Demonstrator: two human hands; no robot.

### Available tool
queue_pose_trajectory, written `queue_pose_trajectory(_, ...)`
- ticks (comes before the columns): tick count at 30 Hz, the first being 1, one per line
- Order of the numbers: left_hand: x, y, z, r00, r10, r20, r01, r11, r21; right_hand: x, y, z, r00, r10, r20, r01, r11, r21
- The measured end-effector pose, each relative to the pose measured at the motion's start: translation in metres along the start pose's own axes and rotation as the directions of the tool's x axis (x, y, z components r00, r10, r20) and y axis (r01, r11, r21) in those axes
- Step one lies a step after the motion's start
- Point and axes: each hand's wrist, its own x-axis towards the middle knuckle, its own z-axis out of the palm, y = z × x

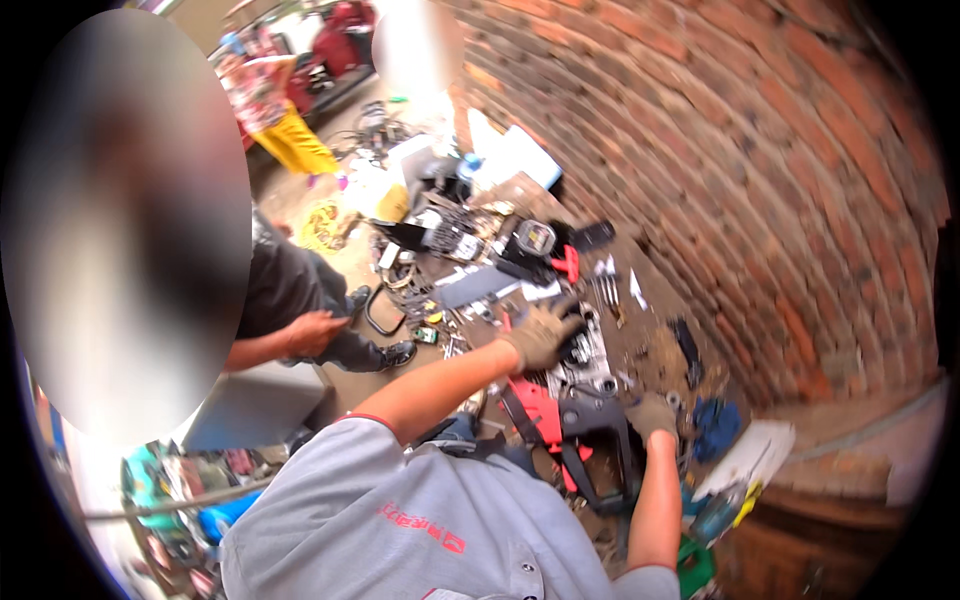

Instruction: The person assembles a chainsaw engine on a cluttered workbench, using a blue cloth to wipe components and a screwdriver to tighten parts. They handle the engine block, cylinder, and various small metal parts, occasionally interacting with a bystander.

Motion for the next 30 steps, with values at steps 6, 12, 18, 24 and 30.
queue_pose_trajectory(6, 0.000, 0.004, -0.001, 1.000, -0.020, 0.015, 0.020, 1.000, -0.009, 0.043, -0.014, -0.041, 0.962, -0.153, -0.226, 0.246, 0.844, 0.477)
queue_pose_trajectory(12, -0.002, 0.001, 0.007, 1.000, -0.004, -0.001, 0.004, 0.998, -0.059, 0.066, -0.052, -0.052, 0.940, -0.322, -0.109, 0.331, 0.793, 0.512)
queue_pose_trajectory(18, 0.001, 0.000, 0.010, 0.998, 0.015, -0.066, -0.018, 0.999, -0.042, 0.067, -0.070, -0.046, 0.940, -0.335, -0.059, 0.306, 0.755, 0.581)
queue_pose_trajectory(24, -0.003, -0.001, 0.011, 0.993, 0.016, -0.119, -0.022, 0.999, -0.048, 0.022, -0.098, -0.062, 0.928, -0.367, -0.061, 0.355, 0.823, 0.444)
queue_pose_trajectory(30, -0.003, 0.001, 0.007, 0.993, 0.026, -0.118, -0.030, 0.999, -0.032, 0.054, -0.078, -0.035, 0.940, -0.341, -0.002, 0.290, 0.795, 0.532)
